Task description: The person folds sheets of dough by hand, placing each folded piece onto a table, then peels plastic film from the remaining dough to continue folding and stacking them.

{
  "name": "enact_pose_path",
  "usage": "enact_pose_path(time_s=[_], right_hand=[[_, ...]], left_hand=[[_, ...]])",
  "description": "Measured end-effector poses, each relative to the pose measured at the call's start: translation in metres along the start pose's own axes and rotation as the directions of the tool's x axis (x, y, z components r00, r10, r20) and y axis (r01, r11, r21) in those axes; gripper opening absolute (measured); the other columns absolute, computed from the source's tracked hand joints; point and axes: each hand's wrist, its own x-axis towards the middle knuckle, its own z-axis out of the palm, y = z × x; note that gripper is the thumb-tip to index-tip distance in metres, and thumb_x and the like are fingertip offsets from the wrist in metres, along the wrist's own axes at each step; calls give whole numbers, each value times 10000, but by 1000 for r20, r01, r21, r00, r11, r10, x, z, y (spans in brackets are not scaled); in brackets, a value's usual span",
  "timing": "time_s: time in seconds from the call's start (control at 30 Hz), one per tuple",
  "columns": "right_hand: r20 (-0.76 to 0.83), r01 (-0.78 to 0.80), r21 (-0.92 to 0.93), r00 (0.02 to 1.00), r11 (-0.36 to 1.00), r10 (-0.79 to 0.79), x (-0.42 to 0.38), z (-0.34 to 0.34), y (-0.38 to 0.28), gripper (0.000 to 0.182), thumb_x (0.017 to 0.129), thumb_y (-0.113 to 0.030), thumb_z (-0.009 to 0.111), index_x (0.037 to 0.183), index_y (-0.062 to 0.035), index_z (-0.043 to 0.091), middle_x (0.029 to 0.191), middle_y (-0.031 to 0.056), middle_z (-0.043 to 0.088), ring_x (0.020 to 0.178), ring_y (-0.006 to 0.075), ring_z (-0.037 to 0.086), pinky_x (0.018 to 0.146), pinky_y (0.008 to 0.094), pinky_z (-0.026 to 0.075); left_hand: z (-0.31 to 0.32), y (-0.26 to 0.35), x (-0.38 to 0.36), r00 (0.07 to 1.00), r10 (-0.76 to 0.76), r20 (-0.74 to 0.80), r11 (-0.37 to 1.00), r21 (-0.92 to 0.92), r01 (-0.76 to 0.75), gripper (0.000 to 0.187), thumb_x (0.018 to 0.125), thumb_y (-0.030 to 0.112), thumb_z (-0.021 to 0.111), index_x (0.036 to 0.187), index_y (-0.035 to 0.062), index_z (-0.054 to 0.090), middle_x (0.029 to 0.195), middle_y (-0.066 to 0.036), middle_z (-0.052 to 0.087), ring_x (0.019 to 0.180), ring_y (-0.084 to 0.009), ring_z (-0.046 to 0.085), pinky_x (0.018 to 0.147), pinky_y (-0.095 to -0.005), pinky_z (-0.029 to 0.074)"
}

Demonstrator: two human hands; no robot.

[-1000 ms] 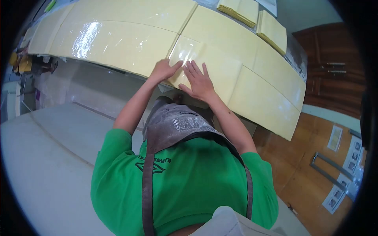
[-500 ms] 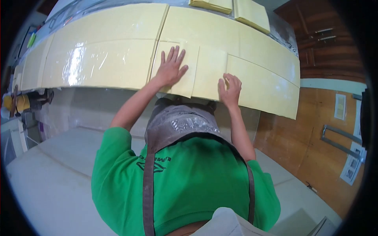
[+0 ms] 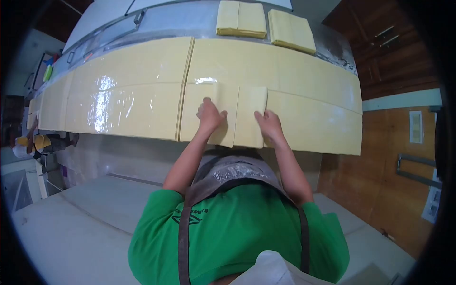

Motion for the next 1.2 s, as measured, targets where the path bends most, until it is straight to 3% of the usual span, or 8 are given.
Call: enact_pose_path(time_s=[0.23,0.43,0.77,0.87,0.97,1.07,1.13,1.2], right_hand=[[82,311,33,946,950,-312,3,-4,4,372,862,-343,702,903,23,651,884,253,671,844,420,655,774,478,512],[84,500,173,851,848,-519,33,-50,-41,352,916,-305,643,943,43,591,920,272,647,847,450,623,771,491,491],[-129,477,279,879,834,-459,306,-126,-164,445,959,-344,581,1218,18,580,1061,203,690,972,322,668,877,404,502],[-160,466,406,883,786,-441,412,-110,-163,483,971,-356,551,1245,42,550,1068,204,685,982,295,674,844,401,517],[168,-33,363,985,931,-30,387,-108,-173,534,960,-326,601,1330,27,449,1018,120,675,982,255,650,852,401,516],[80,43,183,995,982,-59,359,-100,-140,417,932,-278,603,1237,-10,509,1019,175,626,900,311,664,750,441,551],[-158,381,35,915,924,-372,331,-113,-90,446,896,-261,654,1258,-43,514,1108,190,611,1022,349,632,860,454,525],[-244,299,-110,916,948,-317,317,-145,-26,455,893,-266,661,1269,-53,521,1141,200,606,1067,364,607,911,463,500]], left_hand=[[-1,13,0,993,26,-112,968,-245,-53,387,763,279,810,890,-70,702,730,-209,681,724,-334,696,696,-402,540],[-19,36,29,999,3,-50,786,-617,-33,341,829,242,803,978,-52,717,861,-112,735,674,-126,664,613,-290,531],[-120,148,355,979,186,-80,568,-804,-174,352,826,178,823,1060,-61,714,908,-114,721,716,-148,663,659,-330,564],[-109,157,441,993,117,13,688,-722,-72,361,820,205,831,1013,-73,706,909,-114,721,729,-172,685,652,-333,567],[-62,145,498,998,-32,-54,944,-328,13,464,733,314,883,967,-55,726,858,-139,730,678,-205,702,627,-349,564],[-37,137,496,999,-36,1,859,-511,32,539,737,336,865,1062,-57,692,929,-192,724,768,-268,717,702,-379,562],[-41,156,460,857,150,-492,943,-189,-273,546,792,282,813,1188,-46,631,1002,-223,713,889,-321,701,813,-421,539],[-23,141,468,746,406,-528,911,169,-376,541,854,299,737,1283,5,586,1228,-277,601,1176,-419,534,1009,-518,410]])
